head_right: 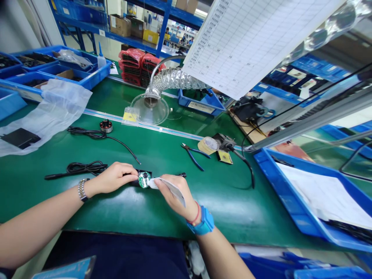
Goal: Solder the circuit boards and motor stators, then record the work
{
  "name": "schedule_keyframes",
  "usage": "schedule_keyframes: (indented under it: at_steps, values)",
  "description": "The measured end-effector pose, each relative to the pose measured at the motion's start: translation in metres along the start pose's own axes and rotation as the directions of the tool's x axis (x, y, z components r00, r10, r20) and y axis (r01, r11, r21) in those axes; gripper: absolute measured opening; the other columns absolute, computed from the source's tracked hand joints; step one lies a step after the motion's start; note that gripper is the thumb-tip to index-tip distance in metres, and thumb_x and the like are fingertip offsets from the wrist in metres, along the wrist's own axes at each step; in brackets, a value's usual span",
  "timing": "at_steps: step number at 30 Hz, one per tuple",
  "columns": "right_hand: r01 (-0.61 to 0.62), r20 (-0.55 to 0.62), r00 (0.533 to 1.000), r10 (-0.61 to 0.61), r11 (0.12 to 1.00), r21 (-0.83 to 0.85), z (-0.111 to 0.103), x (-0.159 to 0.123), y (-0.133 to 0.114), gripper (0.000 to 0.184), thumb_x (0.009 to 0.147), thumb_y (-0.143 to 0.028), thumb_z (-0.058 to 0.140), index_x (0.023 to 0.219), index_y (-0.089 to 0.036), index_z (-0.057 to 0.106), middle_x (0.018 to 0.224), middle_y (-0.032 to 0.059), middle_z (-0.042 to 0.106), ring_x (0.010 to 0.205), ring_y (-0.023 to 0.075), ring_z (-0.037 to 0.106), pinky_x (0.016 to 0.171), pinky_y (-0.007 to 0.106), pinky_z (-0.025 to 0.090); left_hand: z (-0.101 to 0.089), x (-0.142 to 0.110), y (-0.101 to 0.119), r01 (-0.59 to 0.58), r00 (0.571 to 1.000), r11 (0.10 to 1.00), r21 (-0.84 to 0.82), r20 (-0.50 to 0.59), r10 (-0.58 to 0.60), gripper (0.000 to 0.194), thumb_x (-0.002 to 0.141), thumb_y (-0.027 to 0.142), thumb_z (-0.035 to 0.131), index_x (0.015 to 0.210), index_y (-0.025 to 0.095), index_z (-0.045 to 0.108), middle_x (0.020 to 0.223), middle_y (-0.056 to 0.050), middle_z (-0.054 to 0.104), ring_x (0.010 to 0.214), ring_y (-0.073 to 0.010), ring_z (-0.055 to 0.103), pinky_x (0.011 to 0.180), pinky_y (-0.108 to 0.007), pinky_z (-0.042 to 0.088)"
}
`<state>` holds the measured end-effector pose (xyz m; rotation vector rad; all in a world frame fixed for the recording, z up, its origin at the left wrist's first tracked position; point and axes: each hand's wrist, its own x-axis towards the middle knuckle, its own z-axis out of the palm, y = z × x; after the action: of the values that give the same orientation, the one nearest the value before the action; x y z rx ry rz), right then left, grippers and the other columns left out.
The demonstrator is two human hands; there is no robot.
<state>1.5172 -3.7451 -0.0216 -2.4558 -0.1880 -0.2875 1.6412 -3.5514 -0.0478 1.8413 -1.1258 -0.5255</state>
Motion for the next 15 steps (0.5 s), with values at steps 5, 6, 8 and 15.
schedule_keyframes:
  at_steps: [5,6,8,15]
  values:
    - [0.049,0.001,0.999,-0.049,0.997,-0.060,0.0001,-0.0020,0.0004,0.037,0.094,-0.026,0.042,0.058,-0.018,0.050,0.054,-0.0016,0.051,0.047,0.0079,0.042,0.048,0.023,0.031,0.0003,0.0001,-0.0011,-0.002,1.000,1.000,-0.005,-0.002,0.002,0.020,0.087,0.023,0.053,0.078,0.016,0.070,0.077,-0.001,0.068,0.070,-0.0119,0.059,0.066,-0.021,0.041]
    - [0.058,-0.001,0.998,-0.058,0.995,-0.075,0.0003,-0.0022,0.0004,0.038,0.094,-0.025,0.042,0.058,-0.018,0.051,0.053,-0.0015,0.051,0.047,0.0080,0.042,0.048,0.023,0.030,0.0003,0.0000,-0.0011,-0.004,1.000,1.000,-0.007,-0.004,0.004,0.020,0.087,0.023,0.053,0.078,0.016,0.070,0.077,-0.001,0.068,0.069,-0.0118,0.059,0.066,-0.021,0.041]
    - [0.072,-0.001,0.997,-0.072,0.993,-0.097,0.0004,-0.0026,0.0001,0.038,0.094,-0.025,0.041,0.058,-0.017,0.051,0.053,-0.0014,0.050,0.046,0.0082,0.041,0.048,0.024,0.030,0.0002,-0.0001,-0.0009,-0.003,1.000,1.000,-0.010,-0.006,0.003,0.020,0.086,0.023,0.053,0.078,0.016,0.070,0.077,-0.001,0.068,0.069,-0.0118,0.059,0.066,-0.021,0.041]
    - [-0.168,0.075,0.985,0.158,0.972,0.164,0.0019,-0.0100,-0.0011,0.038,0.090,-0.035,0.048,0.057,-0.018,0.054,0.053,-0.0015,0.051,0.048,0.0089,0.043,0.047,0.023,0.032,-0.0007,-0.0002,0.0008,0.014,1.000,1.000,-0.011,-0.011,-0.014,0.021,0.086,0.024,0.053,0.076,0.017,0.070,0.077,-0.001,0.068,0.069,-0.0119,0.059,0.067,-0.021,0.041]
